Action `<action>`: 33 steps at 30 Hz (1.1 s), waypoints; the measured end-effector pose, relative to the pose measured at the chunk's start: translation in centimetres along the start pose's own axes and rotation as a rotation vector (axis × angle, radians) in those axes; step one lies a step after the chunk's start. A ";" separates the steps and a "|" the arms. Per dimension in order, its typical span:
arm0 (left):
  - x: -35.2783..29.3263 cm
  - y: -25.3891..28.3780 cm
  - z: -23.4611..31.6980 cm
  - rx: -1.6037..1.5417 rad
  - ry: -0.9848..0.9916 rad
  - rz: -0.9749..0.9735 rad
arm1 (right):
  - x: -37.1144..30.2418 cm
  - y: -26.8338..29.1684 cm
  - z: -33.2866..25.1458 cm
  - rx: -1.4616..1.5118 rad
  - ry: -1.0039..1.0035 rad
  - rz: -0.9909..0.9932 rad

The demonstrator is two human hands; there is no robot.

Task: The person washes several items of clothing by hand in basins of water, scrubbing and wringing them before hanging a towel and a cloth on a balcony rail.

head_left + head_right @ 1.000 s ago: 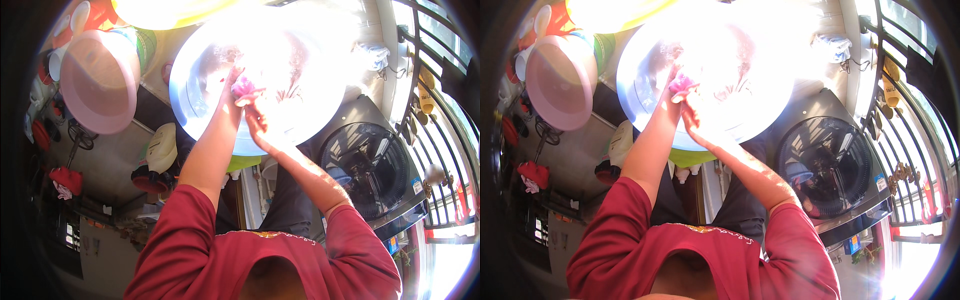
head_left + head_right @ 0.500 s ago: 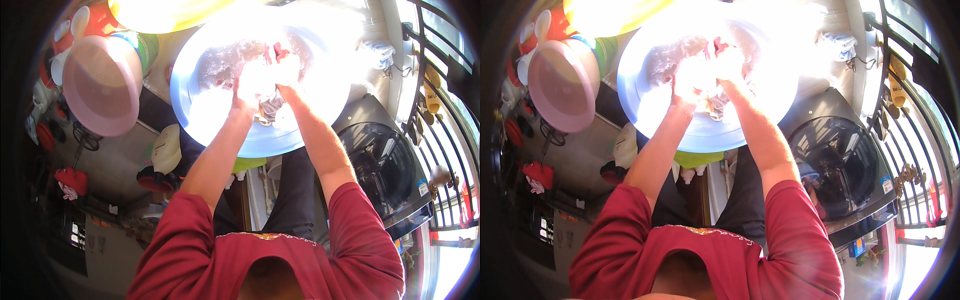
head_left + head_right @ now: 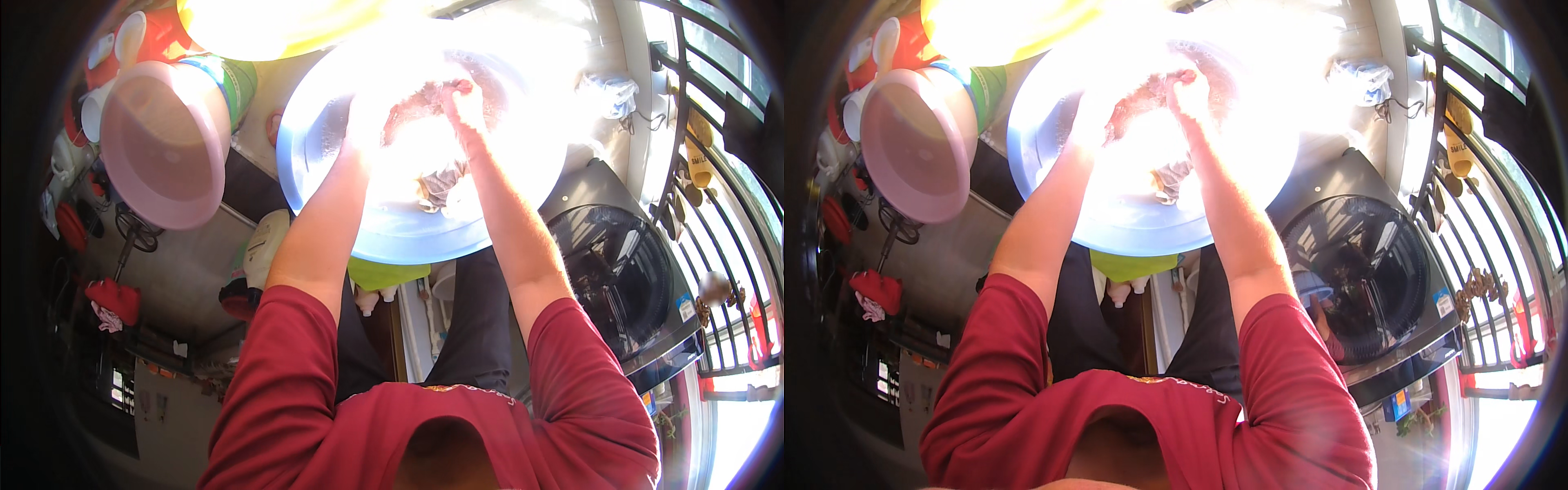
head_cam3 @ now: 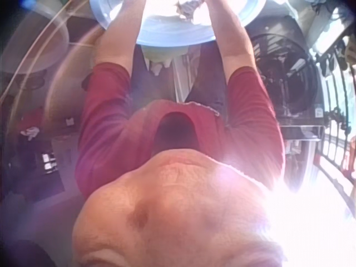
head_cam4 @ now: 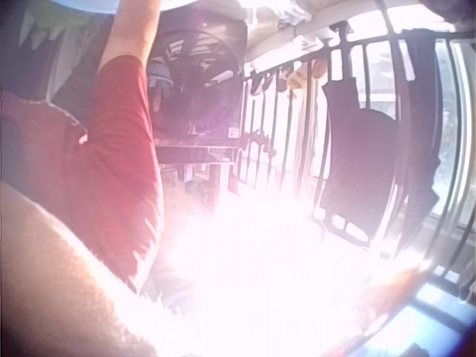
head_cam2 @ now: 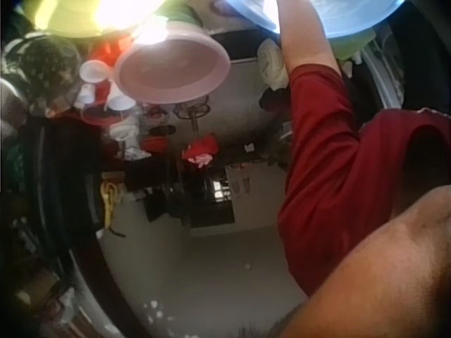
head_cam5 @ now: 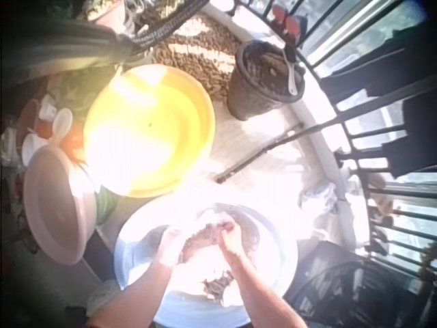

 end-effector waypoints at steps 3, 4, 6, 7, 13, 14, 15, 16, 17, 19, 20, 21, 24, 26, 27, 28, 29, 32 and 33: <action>-2.0 -2.7 1.4 -0.559 0.238 0.029 | -4.2 0.3 -2.1 0.297 0.291 -0.028; -3.0 -3.4 2.0 -0.729 0.317 0.062 | -6.5 0.6 -3.2 0.090 0.434 -0.033; -3.6 -3.8 3.0 -0.867 0.248 -0.054 | -11.4 0.9 -6.1 -0.207 0.784 -0.017; -4.0 -3.8 3.7 -0.938 0.208 -0.108 | -13.9 0.7 -7.6 -0.297 0.993 -0.001; -5.8 -4.6 3.2 -0.601 0.122 -0.083 | -18.5 -1.7 -9.0 -0.220 1.064 -0.060; -5.4 -4.0 1.9 -0.544 0.169 -0.025 | -17.6 -2.2 -8.4 -0.214 1.034 -0.038; -5.7 -4.2 1.1 -0.676 0.208 -0.072 | -16.5 -2.5 -7.4 -0.207 1.004 -0.016; -6.1 -4.5 0.7 -0.806 0.245 -0.118 | -14.9 -2.9 -5.7 -0.333 0.951 0.090; -6.5 -4.9 0.6 -0.938 0.281 -0.162 | -13.2 -2.5 -4.6 -0.345 0.843 0.115; -6.5 -5.4 0.3 -0.969 0.335 -0.005 | -9.7 -1.2 -2.8 -0.259 0.607 0.109; -6.6 -5.5 0.5 -0.983 0.363 0.074 | -8.8 -0.5 -2.4 -0.199 0.526 0.127; -6.4 -5.8 1.0 -0.917 0.316 0.064 | -7.6 0.3 -2.3 -0.099 0.448 0.135; -5.9 -6.4 2.5 -0.726 0.171 0.042 | -3.5 1.0 -1.4 0.293 0.235 0.128; -5.6 -6.3 3.8 -0.589 0.075 0.025 | -1.8 1.5 0.2 0.263 0.150 0.208; -5.5 -6.1 4.4 -0.519 0.024 0.019 | -1.3 1.6 1.6 0.147 0.108 0.257; -4.4 -4.8 3.7 -0.411 -0.046 -0.003 | -1.0 1.4 3.2 0.027 0.072 0.308; -3.6 -3.2 2.3 -0.224 -0.080 -0.007 | -0.8 0.4 4.0 -0.013 0.150 0.228; -1.1 1.4 -1.4 0.276 -0.134 -0.014 | -0.7 -1.5 4.3 -0.038 0.180 -0.059; -0.4 2.3 -1.8 0.405 -0.126 -0.021 | -0.6 -1.6 4.0 0.094 0.106 -0.079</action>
Point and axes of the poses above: each hand's wrist, its own x-axis towards the middle knuckle, its own y-axis out of the back of the hand, z = x × y, the point moved 6 cm from there along x, towards the middle knuckle, and after that the axes turned 7 degrees about -x, right-handed, at the moved point
